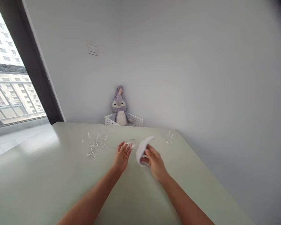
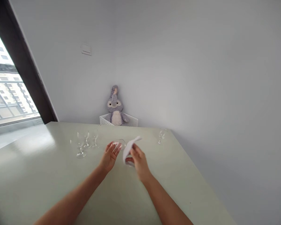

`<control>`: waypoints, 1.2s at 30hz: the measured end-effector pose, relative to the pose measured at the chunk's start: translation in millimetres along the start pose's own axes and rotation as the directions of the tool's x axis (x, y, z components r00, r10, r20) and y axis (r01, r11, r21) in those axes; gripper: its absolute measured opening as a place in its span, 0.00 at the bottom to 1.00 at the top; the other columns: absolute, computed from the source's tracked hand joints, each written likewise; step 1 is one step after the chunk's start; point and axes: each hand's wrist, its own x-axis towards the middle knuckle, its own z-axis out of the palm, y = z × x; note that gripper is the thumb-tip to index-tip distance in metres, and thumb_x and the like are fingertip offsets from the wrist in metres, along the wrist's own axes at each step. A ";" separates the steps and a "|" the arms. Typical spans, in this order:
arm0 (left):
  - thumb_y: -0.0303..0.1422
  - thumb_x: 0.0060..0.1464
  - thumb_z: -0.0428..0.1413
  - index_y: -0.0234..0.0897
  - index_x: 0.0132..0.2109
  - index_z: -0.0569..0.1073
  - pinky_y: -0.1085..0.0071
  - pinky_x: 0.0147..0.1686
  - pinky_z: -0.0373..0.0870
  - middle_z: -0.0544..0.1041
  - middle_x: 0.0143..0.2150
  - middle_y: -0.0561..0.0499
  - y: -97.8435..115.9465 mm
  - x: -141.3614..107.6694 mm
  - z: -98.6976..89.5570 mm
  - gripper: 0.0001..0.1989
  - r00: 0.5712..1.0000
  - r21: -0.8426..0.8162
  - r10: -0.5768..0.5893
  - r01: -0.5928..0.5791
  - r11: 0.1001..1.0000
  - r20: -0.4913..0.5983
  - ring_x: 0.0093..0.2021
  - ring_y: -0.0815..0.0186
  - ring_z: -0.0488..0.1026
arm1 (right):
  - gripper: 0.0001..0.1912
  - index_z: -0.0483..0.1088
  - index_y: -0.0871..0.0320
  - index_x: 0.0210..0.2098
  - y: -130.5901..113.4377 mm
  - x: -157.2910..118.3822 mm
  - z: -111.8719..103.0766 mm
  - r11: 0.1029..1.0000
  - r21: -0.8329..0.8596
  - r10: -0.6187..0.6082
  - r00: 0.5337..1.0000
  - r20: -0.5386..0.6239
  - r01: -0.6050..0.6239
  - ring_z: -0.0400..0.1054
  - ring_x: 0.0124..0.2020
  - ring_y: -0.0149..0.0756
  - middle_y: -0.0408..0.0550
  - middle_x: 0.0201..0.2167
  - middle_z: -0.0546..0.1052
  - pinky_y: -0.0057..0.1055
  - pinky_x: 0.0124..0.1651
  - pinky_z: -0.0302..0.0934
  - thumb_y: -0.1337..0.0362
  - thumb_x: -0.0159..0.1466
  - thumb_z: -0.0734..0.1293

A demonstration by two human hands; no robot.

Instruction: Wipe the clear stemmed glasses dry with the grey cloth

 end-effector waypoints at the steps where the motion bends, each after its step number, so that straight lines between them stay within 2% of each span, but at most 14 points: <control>1: 0.32 0.45 0.58 0.39 0.40 0.64 0.73 0.34 0.71 0.72 0.38 0.52 -5.3 -3.8 1.3 0.14 0.999 0.052 -0.009 0.007 0.999 0.035 0.38 0.67 0.72 | 0.20 0.62 0.54 0.48 4.0 -2.4 6.6 0.998 -0.055 0.003 0.995 0.100 0.002 0.66 0.37 0.35 0.46 0.39 0.70 0.30 0.33 0.63 0.56 0.57 0.61; 3: 0.35 0.45 0.58 0.41 0.42 0.62 0.76 0.24 0.68 0.71 0.38 0.53 -13.7 -11.2 1.3 0.17 0.996 0.153 -0.042 0.029 0.988 0.082 0.32 0.70 0.72 | 0.23 0.59 0.52 0.52 18.4 -4.2 13.4 0.987 -0.161 0.033 0.977 0.212 0.002 0.66 0.38 0.35 0.46 0.41 0.69 0.32 0.35 0.64 0.57 0.57 0.61; 5: 0.38 0.45 0.57 0.42 0.42 0.60 0.80 0.17 0.63 0.70 0.38 0.53 -19.8 -17.3 -1.3 0.18 0.993 0.243 -0.060 0.034 0.969 0.103 0.26 0.72 0.69 | 0.21 0.60 0.52 0.49 37.5 -2.5 11.3 0.973 -0.229 0.073 0.974 0.214 -0.023 0.68 0.34 0.35 0.44 0.36 0.71 0.32 0.33 0.64 0.57 0.57 0.62; 10: 0.36 0.43 0.58 0.40 0.42 0.62 0.80 0.19 0.61 0.69 0.34 0.54 -28.1 -22.6 -10.2 0.18 0.980 0.465 -0.067 -0.029 0.885 0.189 0.25 0.73 0.67 | 0.12 0.69 0.57 0.30 70.7 4.7 -5.8 0.965 -0.262 0.060 0.988 0.140 -0.021 0.68 0.26 0.34 0.43 0.25 0.72 0.32 0.31 0.65 0.56 0.51 0.67; 14: 0.37 0.48 0.54 0.39 0.48 0.64 0.70 0.38 0.66 0.70 0.42 0.48 -23.6 -19.3 -13.1 0.19 0.947 0.569 -0.063 -0.136 0.811 0.316 0.40 0.66 0.68 | 0.15 0.68 0.60 0.26 66.2 6.0 -11.7 0.982 0.069 0.173 0.983 0.055 -0.176 0.65 0.17 0.29 0.42 0.18 0.71 0.28 0.23 0.63 0.53 0.51 0.67; 16: 0.37 0.48 0.54 0.40 0.51 0.64 0.67 0.46 0.62 0.67 0.50 0.45 -17.8 -17.6 -12.7 0.21 0.916 0.595 -0.032 -0.233 0.769 0.400 0.48 0.62 0.65 | 0.16 0.67 0.60 0.26 61.5 5.4 -13.0 0.912 0.291 0.285 0.957 0.061 -0.290 0.62 0.12 0.27 0.40 0.14 0.69 0.25 0.19 0.61 0.51 0.53 0.65; 18: 0.36 0.48 0.55 0.41 0.51 0.65 0.67 0.48 0.60 0.64 0.54 0.45 -11.9 -16.5 -11.8 0.22 0.886 0.613 -0.023 -0.300 0.731 0.462 0.50 0.62 0.63 | 0.17 0.66 0.60 0.26 59.7 3.1 -12.6 0.858 0.384 0.333 0.939 0.088 -0.340 0.60 0.11 0.25 0.39 0.11 0.67 0.23 0.17 0.58 0.50 0.54 0.64; 20: 0.37 0.48 0.54 0.41 0.52 0.64 0.68 0.46 0.62 0.66 0.52 0.45 -8.0 -15.5 -11.4 0.22 0.887 0.639 -0.051 -0.289 0.713 0.458 0.46 0.64 0.66 | 0.16 0.67 0.60 0.29 60.8 -1.3 -10.0 0.897 0.299 0.310 0.945 0.105 -0.327 0.62 0.13 0.27 0.41 0.13 0.69 0.24 0.19 0.59 0.51 0.55 0.63; 23: 0.42 0.50 0.51 0.37 0.51 0.65 0.69 0.36 0.68 0.73 0.38 0.47 -7.6 -13.6 -13.2 0.23 0.943 0.725 -0.132 -0.141 0.675 0.306 0.34 0.67 0.70 | 0.14 0.68 0.58 0.33 63.8 -9.9 -3.4 0.983 -0.136 0.142 0.983 0.116 -0.126 0.69 0.24 0.34 0.47 0.24 0.74 0.31 0.30 0.63 0.54 0.54 0.65; 26: 0.49 0.52 0.42 0.31 0.43 0.71 0.71 0.25 0.68 0.72 0.27 0.49 -9.6 -12.8 -15.8 0.27 0.974 0.818 -0.176 -0.015 0.574 0.142 0.25 0.68 0.68 | 0.12 0.69 0.57 0.28 64.2 -14.5 0.9 0.887 -0.454 -0.029 0.990 0.138 0.090 0.68 0.32 0.38 0.49 0.29 0.75 0.34 0.38 0.62 0.55 0.52 0.66; 28: 0.49 0.52 0.42 0.32 0.44 0.71 0.69 0.31 0.69 0.74 0.32 0.47 -8.1 -14.3 -15.9 0.26 0.972 0.811 -0.150 -0.060 0.582 0.179 0.31 0.65 0.70 | 0.13 0.69 0.58 0.27 62.6 -12.7 0.7 0.928 -0.373 0.035 0.993 0.116 0.011 0.68 0.27 0.36 0.48 0.23 0.74 0.32 0.33 0.62 0.53 0.53 0.65; 30: 0.45 0.52 0.47 0.38 0.51 0.66 0.67 0.42 0.66 0.72 0.44 0.46 -4.1 -16.8 -14.1 0.23 0.942 0.757 -0.142 -0.148 0.636 0.303 0.43 0.63 0.69 | 0.16 0.68 0.60 0.27 60.2 -8.5 -1.2 0.980 -0.088 0.185 0.980 0.073 -0.178 0.65 0.17 0.31 0.44 0.16 0.70 0.28 0.24 0.60 0.51 0.54 0.63; 33: 0.39 0.48 0.53 0.43 0.55 0.62 0.66 0.48 0.62 0.65 0.54 0.46 1.9 -18.8 -10.3 0.25 0.884 0.696 -0.170 -0.211 0.686 0.436 0.50 0.62 0.64 | 0.18 0.66 0.61 0.28 58.1 -5.2 -2.4 0.910 0.280 0.310 0.950 0.030 -0.306 0.59 0.12 0.26 0.40 0.13 0.66 0.24 0.19 0.56 0.50 0.54 0.63; 36: 0.40 0.49 0.53 0.40 0.55 0.62 0.68 0.40 0.67 0.71 0.46 0.46 1.7 -16.7 -9.6 0.25 0.891 0.710 -0.187 -0.188 0.679 0.415 0.40 0.65 0.69 | 0.17 0.67 0.61 0.31 60.4 -10.2 0.8 0.958 0.132 0.249 0.967 0.059 -0.255 0.63 0.15 0.28 0.42 0.16 0.69 0.26 0.22 0.59 0.51 0.54 0.64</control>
